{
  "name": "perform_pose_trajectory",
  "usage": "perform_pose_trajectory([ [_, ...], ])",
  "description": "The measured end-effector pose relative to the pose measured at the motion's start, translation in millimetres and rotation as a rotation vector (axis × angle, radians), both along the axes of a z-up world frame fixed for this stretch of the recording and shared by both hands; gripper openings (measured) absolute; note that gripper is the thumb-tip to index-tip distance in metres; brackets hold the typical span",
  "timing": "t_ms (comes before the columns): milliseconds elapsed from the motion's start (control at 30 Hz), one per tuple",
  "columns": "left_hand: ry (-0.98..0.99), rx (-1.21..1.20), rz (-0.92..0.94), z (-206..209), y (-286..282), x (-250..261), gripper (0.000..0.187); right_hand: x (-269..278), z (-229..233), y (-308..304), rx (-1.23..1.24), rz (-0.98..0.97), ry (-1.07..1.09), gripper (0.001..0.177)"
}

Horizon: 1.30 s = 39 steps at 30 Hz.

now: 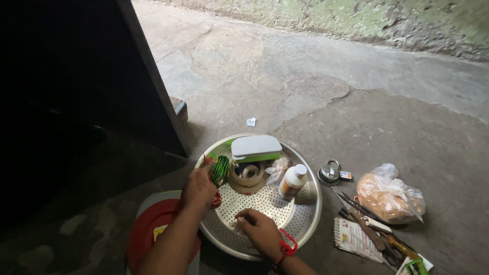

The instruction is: The person handles and moves several household items spread on a concrete floor, including opening a green sachet, picking up a white bottle, and manipulating a metal lock and a small notebook.

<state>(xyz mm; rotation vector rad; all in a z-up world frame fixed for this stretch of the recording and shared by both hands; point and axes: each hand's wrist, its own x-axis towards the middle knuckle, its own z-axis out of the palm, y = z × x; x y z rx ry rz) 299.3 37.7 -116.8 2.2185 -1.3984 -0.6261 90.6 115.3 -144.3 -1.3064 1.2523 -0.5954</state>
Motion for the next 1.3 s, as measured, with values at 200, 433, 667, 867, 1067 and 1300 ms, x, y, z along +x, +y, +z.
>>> perform_pose_trajectory([
  [200,0.178,0.184,0.046,19.3,-3.8,-7.1,0.061,-1.0,9.0,0.1,0.057,0.016,0.033,0.028],
  [433,-0.092,0.116,-0.073,-30.3,-18.7,-0.1,0.061,-8.4,11.0,-6.1,-0.159,-0.010,-0.060,0.024],
  [667,-0.157,0.031,-0.142,-1.5,-10.3,-4.3,0.070,-47.7,65.3,-28.1,-0.389,-0.066,0.013,0.024],
  [867,-0.153,-0.111,-0.195,57.8,1.0,-15.9,0.048,-107.9,107.2,-48.0,-0.760,-0.182,0.206,0.020],
  [1067,-0.187,-0.258,-0.298,80.7,3.2,-19.9,0.042,-204.7,52.2,-126.2,-0.562,-0.577,0.258,0.018],
  [1300,-0.191,-0.086,-0.420,90.8,26.9,-25.1,0.038,-261.9,-21.3,-169.6,-0.472,-0.303,0.724,0.030],
])
